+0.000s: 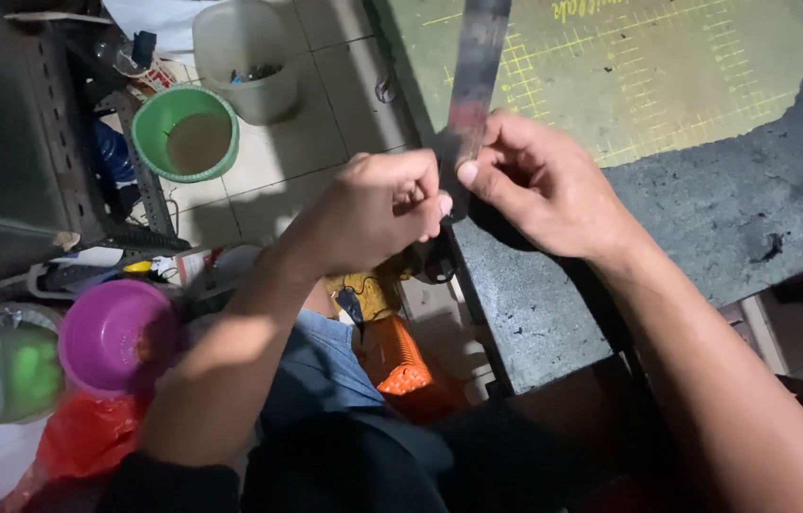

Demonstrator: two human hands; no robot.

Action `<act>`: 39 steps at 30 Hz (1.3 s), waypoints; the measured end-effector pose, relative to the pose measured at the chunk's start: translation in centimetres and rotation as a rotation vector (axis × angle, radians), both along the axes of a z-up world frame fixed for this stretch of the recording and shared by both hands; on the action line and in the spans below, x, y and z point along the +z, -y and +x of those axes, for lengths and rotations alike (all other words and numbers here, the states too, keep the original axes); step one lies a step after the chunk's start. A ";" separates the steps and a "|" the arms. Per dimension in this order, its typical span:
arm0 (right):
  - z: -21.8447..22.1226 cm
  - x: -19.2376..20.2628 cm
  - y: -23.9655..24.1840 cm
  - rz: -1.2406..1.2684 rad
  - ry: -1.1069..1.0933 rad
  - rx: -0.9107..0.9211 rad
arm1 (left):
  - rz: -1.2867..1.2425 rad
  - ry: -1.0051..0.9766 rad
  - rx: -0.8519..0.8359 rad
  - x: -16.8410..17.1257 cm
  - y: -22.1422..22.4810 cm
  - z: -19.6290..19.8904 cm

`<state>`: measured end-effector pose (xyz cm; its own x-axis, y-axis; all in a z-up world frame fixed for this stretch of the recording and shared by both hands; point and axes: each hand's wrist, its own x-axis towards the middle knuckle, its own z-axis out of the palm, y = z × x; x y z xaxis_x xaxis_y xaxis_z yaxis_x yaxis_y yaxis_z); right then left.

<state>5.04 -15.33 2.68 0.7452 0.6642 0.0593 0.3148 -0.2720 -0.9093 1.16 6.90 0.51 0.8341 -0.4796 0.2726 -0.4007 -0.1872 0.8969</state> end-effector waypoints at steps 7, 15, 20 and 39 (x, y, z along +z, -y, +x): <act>-0.1 -0.2 -0.2 -0.008 0.011 -0.018 | -0.004 -0.006 0.033 -0.6 0.3 -0.3; 0.6 -0.7 0.7 0.005 0.070 0.047 | -0.006 0.148 0.078 -1.2 0.8 -0.1; 0.4 -0.2 0.4 0.043 -0.018 -0.031 | 0.167 -0.066 0.070 -0.2 0.6 1.4; 0.0 -0.3 0.7 -0.091 0.093 -0.043 | 0.054 0.091 -0.010 -1.9 0.1 1.3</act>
<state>5.07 -15.99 2.38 0.7670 0.6378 0.0703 0.3832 -0.3674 -0.8475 2.49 6.77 -1.38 0.8024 -0.5036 0.3202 -0.4818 -0.2301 0.8455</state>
